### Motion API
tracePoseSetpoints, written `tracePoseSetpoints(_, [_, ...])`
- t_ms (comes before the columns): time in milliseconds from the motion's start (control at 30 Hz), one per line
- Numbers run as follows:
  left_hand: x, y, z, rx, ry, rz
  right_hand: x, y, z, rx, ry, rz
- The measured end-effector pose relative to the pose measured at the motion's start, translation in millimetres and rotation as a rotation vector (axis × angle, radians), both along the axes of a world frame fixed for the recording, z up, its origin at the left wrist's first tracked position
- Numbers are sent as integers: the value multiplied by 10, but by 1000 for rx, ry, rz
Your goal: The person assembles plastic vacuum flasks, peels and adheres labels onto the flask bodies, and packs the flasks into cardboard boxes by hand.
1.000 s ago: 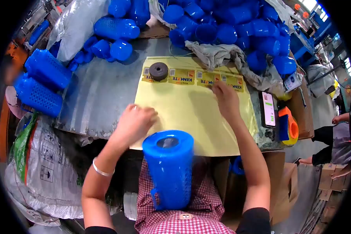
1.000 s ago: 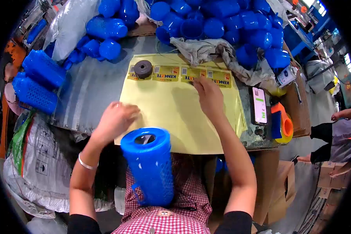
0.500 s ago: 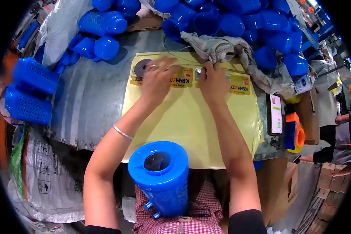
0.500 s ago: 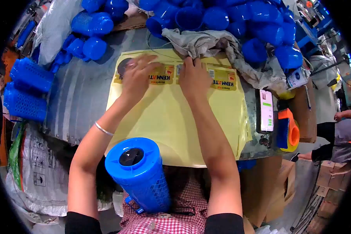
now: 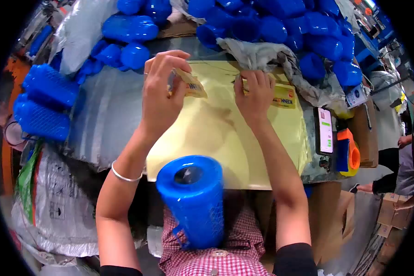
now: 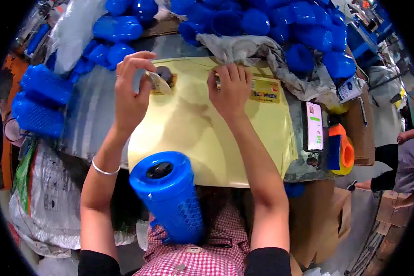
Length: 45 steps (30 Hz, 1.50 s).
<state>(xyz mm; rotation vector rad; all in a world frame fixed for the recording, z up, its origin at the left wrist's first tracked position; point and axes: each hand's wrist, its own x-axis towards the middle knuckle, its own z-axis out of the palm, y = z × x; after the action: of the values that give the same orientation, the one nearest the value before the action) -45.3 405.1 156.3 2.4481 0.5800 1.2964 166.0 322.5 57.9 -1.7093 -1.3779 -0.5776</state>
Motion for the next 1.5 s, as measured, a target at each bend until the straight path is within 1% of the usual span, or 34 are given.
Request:
tracePoseSetpoints(33, [-120, -98, 122, 75, 76, 36, -140, -70, 207, 108, -14, 158])
tracePoseSetpoints(67, [-229, -196, 202, 110, 114, 41, -411, -204, 532, 93, 86, 304])
tracePoseSetpoints(100, [-331, -317, 257, 134, 156, 42, -652, -342, 781, 98, 96, 321])
tracePoseSetpoints(167, [-589, -597, 375, 147, 251, 14, -1003, -593, 1124, -22, -147, 348])
tracePoseSetpoints(200, [-723, -799, 380, 86, 215, 32, -1037, -655, 1031, 19, -266, 250])
tracePoseSetpoints(233, [-880, -1038, 362, 26, 176, 49, -1041, -842, 1106, 25, -328, 201])
tracePoseSetpoints(267, [-1080, -1299, 162, -165, -31, -17, -1017, -1050, 1178, 59, -353, 147])
tracePoseSetpoints(333, [-1593, -1967, -367, -175, 51, 146, -948, -1475, 1322, 97, -405, 55])
tracePoseSetpoints(367, [-1725, -2293, -648, -286, 28, 163, -934, -1688, 1354, 94, -429, 15])
tracePoseSetpoints(400, [-1802, -2688, -972, -595, -29, 220, -943, -1864, 1327, 80, -437, -4])
tracePoseSetpoints(433, [-1958, -2887, -1283, -791, 53, 268, -953, -1995, 1306, 68, -450, -19])
tracePoseSetpoints(467, [-2080, -3061, -1453, -998, 135, 323, -973, -2086, 1251, 53, -452, -19])
tracePoseSetpoints(500, [-2140, -3077, -1401, -1013, 136, 335, -1000, -2158, 1207, 41, -448, -4])
tracePoseSetpoints(567, [-2211, -2883, -1233, -954, 147, 402, -1065, -2263, 1133, 30, -248, 76])
tracePoseSetpoints(600, [-2250, -2817, -1221, -864, 34, 339, -1104, -2313, 1120, 39, -158, 129])
tracePoseSetpoints(633, [-2281, -2785, -1214, -872, 33, 353, -1196, -2361, 1090, 32, -154, 143])
tracePoseSetpoints(700, [-2355, -2783, -1205, -817, 159, 321, -1406, -2485, 1007, -96, 546, 221])
tracePoseSetpoints(733, [-2418, -2777, -1222, -967, 241, 336, -1485, -2565, 965, -211, 812, 288])
tracePoseSetpoints(767, [-2441, -2722, -1230, -968, 238, 340, -1617, -2575, 942, -264, 1080, 434])
tracePoseSetpoints(800, [-2434, -2628, -1155, -695, 210, 348, -1692, -2591, 881, -378, 1189, 534])
tracePoseSetpoints(833, [-2425, -2559, -1052, -428, 183, 346, -1798, -2563, 794, -407, 1257, 626])
tracePoseSetpoints(867, [-2423, -2530, -902, -537, 81, 287, -1905, -2549, 737, -446, 1385, 661])
tracePoseSetpoints(900, [-2413, -2503, -732, -647, -24, 230, -2008, -2514, 669, -455, 1459, 665])
tracePoseSetpoints(967, [-2364, -2390, -577, -693, -87, 20, -2113, -2430, 573, -501, 1476, 642])
tracePoseSetpoints(1033, [-2261, -2347, -438, -728, -83, 49, -2156, -2361, 521, -526, 1476, 628])
tracePoseSetpoints(1100, [-2233, -2313, -402, -767, -1, 123, -2181, -2324, 482, -489, 1376, 584])
tracePoseSetpoints(1333, [-2179, -2259, -382, -704, 51, 171, -2150, -2264, 523, -518, 1399, 534])
tracePoseSetpoints(1433, [-2145, -2254, -379, -714, 43, 193, -2167, -2241, 523, -494, 1389, 546])
tracePoseSetpoints(1467, [-2153, -2246, -396, -715, 47, 190, -2175, -2229, 523, -507, 1380, 515])
tracePoseSetpoints(1500, [-2172, -2232, -427, -658, 117, 193, -2174, -2216, 525, -519, 1371, 482])
